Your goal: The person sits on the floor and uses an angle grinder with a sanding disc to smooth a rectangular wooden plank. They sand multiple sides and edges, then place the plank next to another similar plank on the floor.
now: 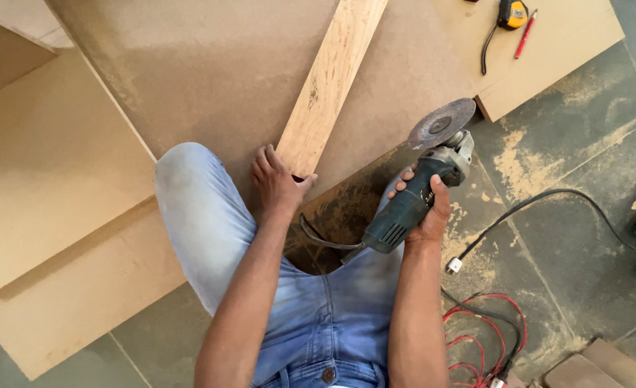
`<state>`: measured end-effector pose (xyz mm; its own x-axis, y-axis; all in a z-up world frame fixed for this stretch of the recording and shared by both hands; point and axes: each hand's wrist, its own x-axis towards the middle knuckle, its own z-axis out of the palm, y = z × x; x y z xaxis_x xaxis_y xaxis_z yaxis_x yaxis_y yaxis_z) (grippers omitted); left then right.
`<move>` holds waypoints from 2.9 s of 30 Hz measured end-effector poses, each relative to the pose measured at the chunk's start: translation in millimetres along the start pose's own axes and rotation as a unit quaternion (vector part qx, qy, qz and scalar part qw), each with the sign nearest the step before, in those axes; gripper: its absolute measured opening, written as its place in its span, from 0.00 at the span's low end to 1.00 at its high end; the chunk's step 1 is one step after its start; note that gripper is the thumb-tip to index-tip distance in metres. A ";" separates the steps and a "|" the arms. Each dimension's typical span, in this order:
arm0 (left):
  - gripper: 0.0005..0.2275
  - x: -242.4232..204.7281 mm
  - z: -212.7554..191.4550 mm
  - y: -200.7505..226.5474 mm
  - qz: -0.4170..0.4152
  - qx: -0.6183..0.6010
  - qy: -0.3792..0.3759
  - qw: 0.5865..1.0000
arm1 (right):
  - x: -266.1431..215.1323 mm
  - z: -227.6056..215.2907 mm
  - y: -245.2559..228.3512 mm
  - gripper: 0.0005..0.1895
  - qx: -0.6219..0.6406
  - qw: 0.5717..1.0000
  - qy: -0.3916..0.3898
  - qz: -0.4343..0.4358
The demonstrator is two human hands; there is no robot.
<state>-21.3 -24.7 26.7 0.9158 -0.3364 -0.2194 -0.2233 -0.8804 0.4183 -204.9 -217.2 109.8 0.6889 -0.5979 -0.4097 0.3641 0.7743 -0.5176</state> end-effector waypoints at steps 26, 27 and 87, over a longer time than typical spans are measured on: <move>0.29 -21.3 23.5 35.7 -0.113 -0.707 -0.440 0.543 | -76.1 24.0 -75.0 0.31 -0.100 0.982 0.017 -0.158; 0.30 -17.6 25.6 44.9 -0.144 -0.744 -0.421 0.498 | -79.9 24.0 -76.7 0.32 -0.112 0.979 0.033 -0.170; 0.27 77.8 -19.5 116.5 -0.112 -0.758 -0.353 0.537 | -67.0 80.7 -49.0 0.34 -0.811 0.547 0.066 -0.199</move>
<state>30.5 -147.0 75.5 0.3889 -0.7925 -0.4697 0.8848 0.1792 0.4302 -218.3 -198.3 223.2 0.6665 -0.7453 -0.0183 -0.6398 -0.5592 -0.5272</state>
